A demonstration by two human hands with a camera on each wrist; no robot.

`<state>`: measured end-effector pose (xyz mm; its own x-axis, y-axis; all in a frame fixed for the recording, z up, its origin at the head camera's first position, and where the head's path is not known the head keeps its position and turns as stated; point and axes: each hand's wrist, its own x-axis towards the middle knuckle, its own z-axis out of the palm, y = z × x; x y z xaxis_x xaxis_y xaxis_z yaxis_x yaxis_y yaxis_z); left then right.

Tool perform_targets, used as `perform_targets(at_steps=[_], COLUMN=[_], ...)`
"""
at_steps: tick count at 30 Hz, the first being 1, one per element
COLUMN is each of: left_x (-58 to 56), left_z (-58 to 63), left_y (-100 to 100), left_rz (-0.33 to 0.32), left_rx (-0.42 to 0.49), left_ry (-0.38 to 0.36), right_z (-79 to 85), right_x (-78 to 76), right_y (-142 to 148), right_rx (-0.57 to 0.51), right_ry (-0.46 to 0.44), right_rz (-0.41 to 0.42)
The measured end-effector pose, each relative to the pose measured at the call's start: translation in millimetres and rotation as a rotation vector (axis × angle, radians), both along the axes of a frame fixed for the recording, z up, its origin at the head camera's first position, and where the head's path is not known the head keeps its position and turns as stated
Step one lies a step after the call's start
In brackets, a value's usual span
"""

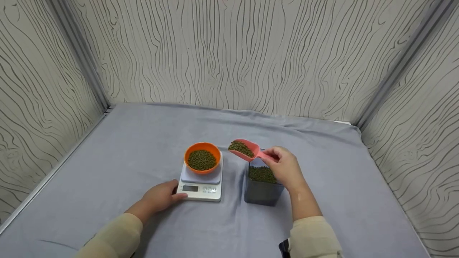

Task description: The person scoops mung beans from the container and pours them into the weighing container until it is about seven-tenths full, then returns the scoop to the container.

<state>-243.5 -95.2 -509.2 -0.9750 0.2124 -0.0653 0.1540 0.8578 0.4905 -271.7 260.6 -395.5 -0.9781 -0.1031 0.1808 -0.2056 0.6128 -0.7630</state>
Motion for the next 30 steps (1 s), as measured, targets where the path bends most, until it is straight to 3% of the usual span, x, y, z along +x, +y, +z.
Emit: perform_targets(at_steps=[6,11,16,30], left_x=[-2.6,-3.7,-3.8,-3.6], left_z=[-2.8,-4.0,-4.7,-4.1], left_y=[0,0,-1,0], left_rz=[0.005,0.008,0.012,-0.001], left_rx=[-0.002,0.000,0.004,0.021], left_ry=[-0.016,-0.028,-0.040,-0.009], right_z=[3.1,1.5,-3.6,-8.5], right_x=[-5.9,-10.3,-12.4,-14.7], right_y=[-25,-40,-51,-67], right_rx=[0.058,0.117,0.225,0.382], right_ry=[-0.025,0.008,0.100,0.432], right_rz=[0.009,0.016,0.018,0.121])
